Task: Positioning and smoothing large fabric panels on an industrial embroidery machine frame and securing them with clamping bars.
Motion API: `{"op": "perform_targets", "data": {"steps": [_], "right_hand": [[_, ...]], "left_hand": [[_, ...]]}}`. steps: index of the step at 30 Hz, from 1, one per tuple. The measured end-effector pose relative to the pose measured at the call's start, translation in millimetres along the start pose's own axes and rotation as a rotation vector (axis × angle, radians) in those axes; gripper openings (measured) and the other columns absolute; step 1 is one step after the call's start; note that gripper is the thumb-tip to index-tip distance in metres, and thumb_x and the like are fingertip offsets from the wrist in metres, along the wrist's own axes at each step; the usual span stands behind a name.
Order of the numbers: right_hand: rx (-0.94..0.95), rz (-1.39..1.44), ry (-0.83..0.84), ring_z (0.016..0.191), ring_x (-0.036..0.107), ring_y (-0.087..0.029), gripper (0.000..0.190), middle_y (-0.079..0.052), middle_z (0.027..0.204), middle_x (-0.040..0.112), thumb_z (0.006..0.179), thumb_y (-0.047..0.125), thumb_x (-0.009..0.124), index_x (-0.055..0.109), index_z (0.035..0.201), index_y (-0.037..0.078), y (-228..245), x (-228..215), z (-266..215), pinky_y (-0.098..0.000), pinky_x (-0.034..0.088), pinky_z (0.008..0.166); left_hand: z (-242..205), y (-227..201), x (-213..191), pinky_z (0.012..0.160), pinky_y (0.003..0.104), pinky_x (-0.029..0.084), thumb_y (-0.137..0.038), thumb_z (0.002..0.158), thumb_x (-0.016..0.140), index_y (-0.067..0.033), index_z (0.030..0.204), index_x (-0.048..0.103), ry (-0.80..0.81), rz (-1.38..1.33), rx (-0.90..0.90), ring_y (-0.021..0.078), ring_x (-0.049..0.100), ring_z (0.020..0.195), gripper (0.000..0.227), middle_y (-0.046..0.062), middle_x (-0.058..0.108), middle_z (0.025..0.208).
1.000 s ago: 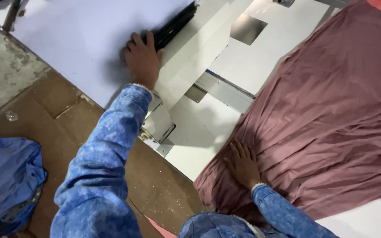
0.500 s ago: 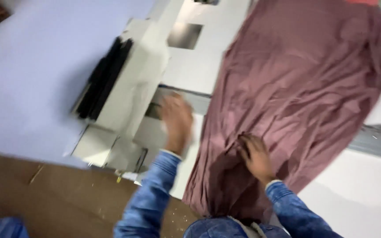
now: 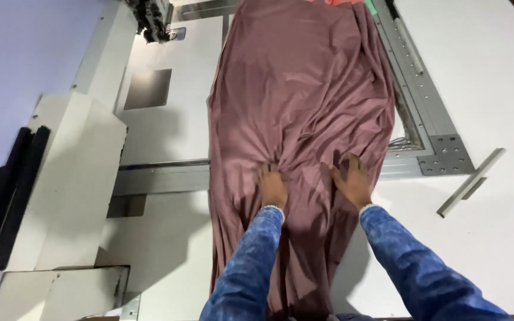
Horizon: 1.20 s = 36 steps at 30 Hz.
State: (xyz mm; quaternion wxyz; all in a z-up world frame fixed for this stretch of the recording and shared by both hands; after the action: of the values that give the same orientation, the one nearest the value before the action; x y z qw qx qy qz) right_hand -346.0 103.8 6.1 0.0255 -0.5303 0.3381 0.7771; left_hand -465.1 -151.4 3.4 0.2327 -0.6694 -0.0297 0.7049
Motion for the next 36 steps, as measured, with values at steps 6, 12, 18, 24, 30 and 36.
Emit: {"op": "perform_targets", "data": {"steps": [6, 12, 18, 24, 30, 36], "right_hand": [[0.315, 0.468, 0.290, 0.145, 0.043, -0.036, 0.103, -0.013, 0.160, 0.043, 0.084, 0.081, 0.064, 0.029, 0.161, 0.020, 48, -2, 36, -0.0552, 0.029, 0.122], [0.122, 0.362, 0.303, 0.108, 0.070, -0.041, 0.037, -0.016, 0.106, 0.077, 0.088, 0.039, 0.064, 0.079, 0.109, 0.013, 27, 22, 28, -0.0559, 0.053, 0.089], [-0.026, 0.234, 0.554, 0.117, 0.068, -0.041, 0.043, -0.013, 0.115, 0.076, 0.075, 0.037, 0.070, 0.075, 0.112, 0.015, 63, -6, -105, -0.0638, 0.043, 0.105], [-0.328, 0.512, 0.776, 0.050, 0.031, -0.006, 0.058, 0.007, 0.052, 0.038, 0.094, 0.053, 0.074, 0.044, 0.056, 0.021, 111, -71, -94, -0.0276, 0.021, 0.054], [0.339, 0.666, 0.397, 0.110, 0.066, -0.019, 0.082, -0.004, 0.133, 0.062, 0.079, 0.065, 0.061, 0.051, 0.142, 0.013, 67, -102, 41, -0.0336, 0.051, 0.095], [0.053, 0.622, 0.296, 0.117, 0.064, -0.025, 0.053, -0.013, 0.125, 0.072, 0.080, 0.018, 0.059, 0.066, 0.130, 0.005, 42, -9, 82, -0.0345, 0.047, 0.102]], "left_hand": [[-87, -125, -52, 0.081, 0.047, 0.054, -0.041, 0.079, 0.068, -0.0249, 0.083, 0.080, 0.167, 0.123, 0.458, 0.0223, 0.072, 0.088, 0.021, 0.001, 0.076, 0.088], [-60, -100, -36, 0.082, 0.043, 0.062, -0.034, 0.089, 0.062, -0.0199, 0.100, 0.076, 0.355, -0.633, 0.014, 0.0302, 0.075, 0.100, 0.023, 0.009, 0.077, 0.100], [-7, -77, -56, 0.118, 0.052, 0.041, -0.080, 0.085, 0.060, 0.0031, 0.149, 0.036, 0.346, -0.833, -0.175, 0.0440, 0.050, 0.138, 0.108, 0.033, 0.048, 0.148], [-10, -62, 24, 0.095, 0.052, 0.048, -0.015, 0.088, 0.051, 0.0051, 0.116, 0.055, 0.107, -0.714, -0.083, 0.0476, 0.062, 0.106, 0.035, 0.028, 0.066, 0.115], [-116, -129, -65, 0.086, 0.044, 0.052, -0.024, 0.086, 0.067, -0.0057, 0.135, 0.058, 0.032, -0.790, 0.371, 0.0367, 0.071, 0.095, 0.053, 0.017, 0.073, 0.117], [-118, -164, -83, 0.067, 0.049, 0.043, -0.037, 0.100, 0.048, -0.0073, 0.086, 0.058, 0.368, -0.599, 0.676, 0.0355, 0.062, 0.072, 0.034, 0.018, 0.068, 0.085]]}}
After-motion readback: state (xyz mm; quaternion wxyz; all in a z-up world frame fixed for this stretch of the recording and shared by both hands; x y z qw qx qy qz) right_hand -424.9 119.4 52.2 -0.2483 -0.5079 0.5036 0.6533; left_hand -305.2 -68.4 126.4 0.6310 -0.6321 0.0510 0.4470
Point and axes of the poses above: each hand's wrist, its own z-axis towards the middle knuckle, its own x-axis out of the palm, y = z × x, the point moved 10 cm from there along z, towards the middle knuckle
